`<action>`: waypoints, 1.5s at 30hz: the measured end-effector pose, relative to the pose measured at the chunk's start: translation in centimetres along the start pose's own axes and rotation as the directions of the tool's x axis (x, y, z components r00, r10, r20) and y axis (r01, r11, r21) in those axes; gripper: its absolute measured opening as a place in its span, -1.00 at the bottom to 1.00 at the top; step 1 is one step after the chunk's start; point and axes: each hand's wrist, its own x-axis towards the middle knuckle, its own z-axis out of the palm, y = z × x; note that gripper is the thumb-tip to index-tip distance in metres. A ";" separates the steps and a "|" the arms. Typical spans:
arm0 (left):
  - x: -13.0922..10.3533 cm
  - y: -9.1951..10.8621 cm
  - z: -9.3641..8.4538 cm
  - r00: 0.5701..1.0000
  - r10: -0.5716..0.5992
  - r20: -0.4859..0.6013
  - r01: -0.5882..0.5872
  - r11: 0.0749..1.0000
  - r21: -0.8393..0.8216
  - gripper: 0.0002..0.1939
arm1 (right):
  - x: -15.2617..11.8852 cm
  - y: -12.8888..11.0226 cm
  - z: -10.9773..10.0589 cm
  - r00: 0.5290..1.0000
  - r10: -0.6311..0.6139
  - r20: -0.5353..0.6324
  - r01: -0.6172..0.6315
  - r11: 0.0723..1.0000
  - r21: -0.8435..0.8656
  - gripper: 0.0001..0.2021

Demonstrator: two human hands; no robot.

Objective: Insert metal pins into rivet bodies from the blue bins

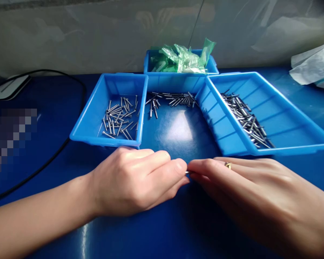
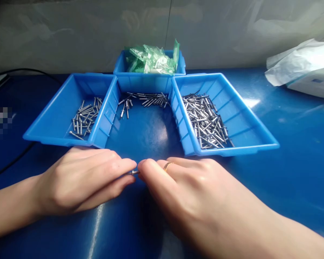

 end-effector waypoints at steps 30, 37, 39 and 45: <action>-0.2 0.2 0.3 1.000 -0.030 -0.002 0.030 0.999 0.037 -0.53 | -0.2 0.8 -0.1 0.997 -0.025 0.076 0.024 1.000 0.005 -0.54; 0.0 0.7 -0.3 1.000 -0.022 -0.002 0.022 1.000 0.005 -0.53 | 0.4 0.4 -0.1 0.991 -0.008 0.135 0.005 1.000 0.024 -0.52; 0.0 0.7 -0.4 1.000 -0.016 0.008 0.016 1.000 0.005 -0.54 | 0.4 0.4 0.0 0.990 0.010 0.139 -0.015 0.999 0.034 -0.54; -0.1 0.3 -0.2 1.000 -0.018 -0.013 0.018 0.999 0.034 -0.60 | -0.2 0.5 0.0 0.992 0.019 0.127 -0.019 1.000 -0.004 -0.59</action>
